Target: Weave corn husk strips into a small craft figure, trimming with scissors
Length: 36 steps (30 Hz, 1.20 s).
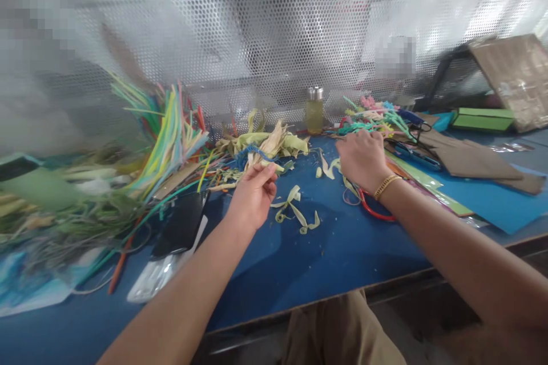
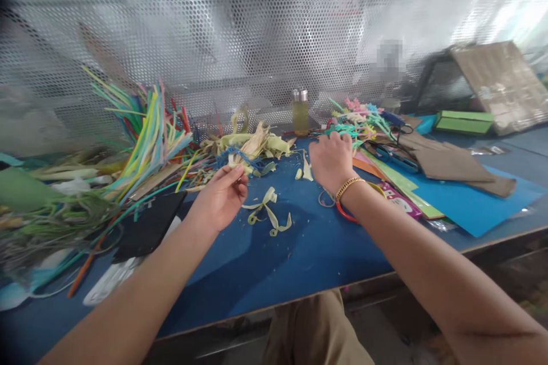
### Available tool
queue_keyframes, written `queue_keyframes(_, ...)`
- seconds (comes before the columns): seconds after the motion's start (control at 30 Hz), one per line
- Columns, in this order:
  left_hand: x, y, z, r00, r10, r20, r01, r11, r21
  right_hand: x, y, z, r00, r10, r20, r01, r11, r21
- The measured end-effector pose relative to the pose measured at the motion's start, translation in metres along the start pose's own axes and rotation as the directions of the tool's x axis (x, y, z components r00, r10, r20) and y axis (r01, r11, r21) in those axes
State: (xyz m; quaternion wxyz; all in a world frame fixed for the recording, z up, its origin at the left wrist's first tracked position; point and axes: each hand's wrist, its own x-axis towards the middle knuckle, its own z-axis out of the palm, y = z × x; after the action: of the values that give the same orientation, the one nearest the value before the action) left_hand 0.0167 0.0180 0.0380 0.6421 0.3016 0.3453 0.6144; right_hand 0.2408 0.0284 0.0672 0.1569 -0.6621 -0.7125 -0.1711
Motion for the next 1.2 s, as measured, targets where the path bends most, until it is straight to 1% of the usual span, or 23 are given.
queue_keyframes(0.03,0.0,-0.001,0.0,1.0,0.0,-0.002,0.0,1.0,0.008,0.001,-0.001,-0.002,0.999,-0.046,-0.029,0.047,0.997,0.063)
queue_keyframes(0.07,0.0,-0.002,0.001,1.0,-0.002,-0.002,0.002,1.0,0.019,0.0,-0.006,-0.003,0.992,-0.121,-0.022,0.123,0.971,0.203)
queue_keyframes(0.1,0.0,-0.004,0.001,1.0,-0.003,0.0,0.003,1.0,0.031,-0.003,-0.013,-0.003,0.98,-0.201,0.0,0.185,0.901,0.393)
queue_keyframes(0.13,-0.001,-0.005,0.001,1.0,-0.002,0.004,0.002,0.999,0.041,-0.006,-0.022,-0.001,0.967,-0.254,0.009,0.203,0.792,0.576)
queue_keyframes(0.17,-0.001,-0.006,0.001,1.0,-0.001,0.012,0.001,0.999,0.048,-0.009,-0.032,0.001,0.96,-0.28,0.008,0.193,0.684,0.704)
queue_keyframes(0.2,-0.002,-0.007,0.001,1.0,0.0,0.023,-0.001,0.998,0.056,-0.012,-0.042,0.004,0.96,-0.281,0.001,0.177,0.606,0.776)
queue_keyframes(0.23,-0.002,-0.008,0.002,0.999,-0.001,0.038,-0.001,0.998,0.066,-0.014,-0.05,0.007,0.962,-0.271,-0.018,0.173,0.56,0.81)
queue_keyframes(0.27,-0.003,-0.009,0.001,0.999,-0.004,0.053,0.0,0.997,0.075,-0.016,-0.057,0.01,0.964,-0.265,-0.033,0.175,0.533,0.828)
queue_keyframes(0.33,-0.004,-0.01,0.001,0.997,-0.012,0.075,0.006,0.996,0.087,-0.016,-0.063,0.013,0.966,-0.257,-0.032,0.164,0.509,0.845)
queue_keyframes(0.6,-0.004,-0.013,0.001,0.995,-0.04,0.093,0.032,0.995,0.094,-0.014,-0.064,0.017,0.973,-0.229,-0.015,0.113,0.421,0.9)
queue_keyframes(0.7,-0.004,-0.012,0.002,0.997,-0.041,0.072,0.034,0.995,0.093,-0.013,-0.063,0.022,0.97,-0.243,0.017,0.08,0.384,0.92)
queue_keyframes(0.73,-0.003,-0.011,0.002,0.998,-0.033,0.053,0.027,0.995,0.098,-0.012,-0.061,0.023,0.968,-0.246,0.042,0.057,0.383,0.922)
queue_keyframes(0.8,-0.001,-0.007,0.001,1.0,0.017,0.002,-0.017,0.993,0.115,-0.011,-0.054,0.027,0.966,-0.237,0.106,0.004,0.424,0.906)
queue_keyframes(0.9,0.003,0.001,-0.002,0.988,0.141,-0.065,-0.13,0.98,0.151,-0.01,-0.043,0.035,0.952,-0.228,0.206,-0.05,0.546,0.837)
queue_keyframes(0.97,0.005,0.004,-0.004,0.98,0.179,-0.081,-0.164,0.972,0.171,-0.011,-0.041,0.041,0.929,-0.252,0.27,-0.068,0.6,0.797)
queue_keyframes(1.1,0.007,0.005,-0.007,0.988,0.146,-0.044,-0.132,0.962,0.238,-0.013,-0.049,0.052,0.903,-0.255,0.345,-0.075,0.698,0.712)
queue_keyframes(1.17,0.008,0.006,-0.007,0.991,0.132,-0.02,-0.119,0.943,0.312,-0.013,-0.053,0.053,0.907,-0.246,0.343,-0.071,0.712,0.698)
queue_keyframes(1.2,0.008,0.006,-0.008,0.99,0.139,-0.009,-0.127,0.925,0.357,-0.013,-0.054,0.052,0.916,-0.239,0.323,-0.067,0.702,0.709)
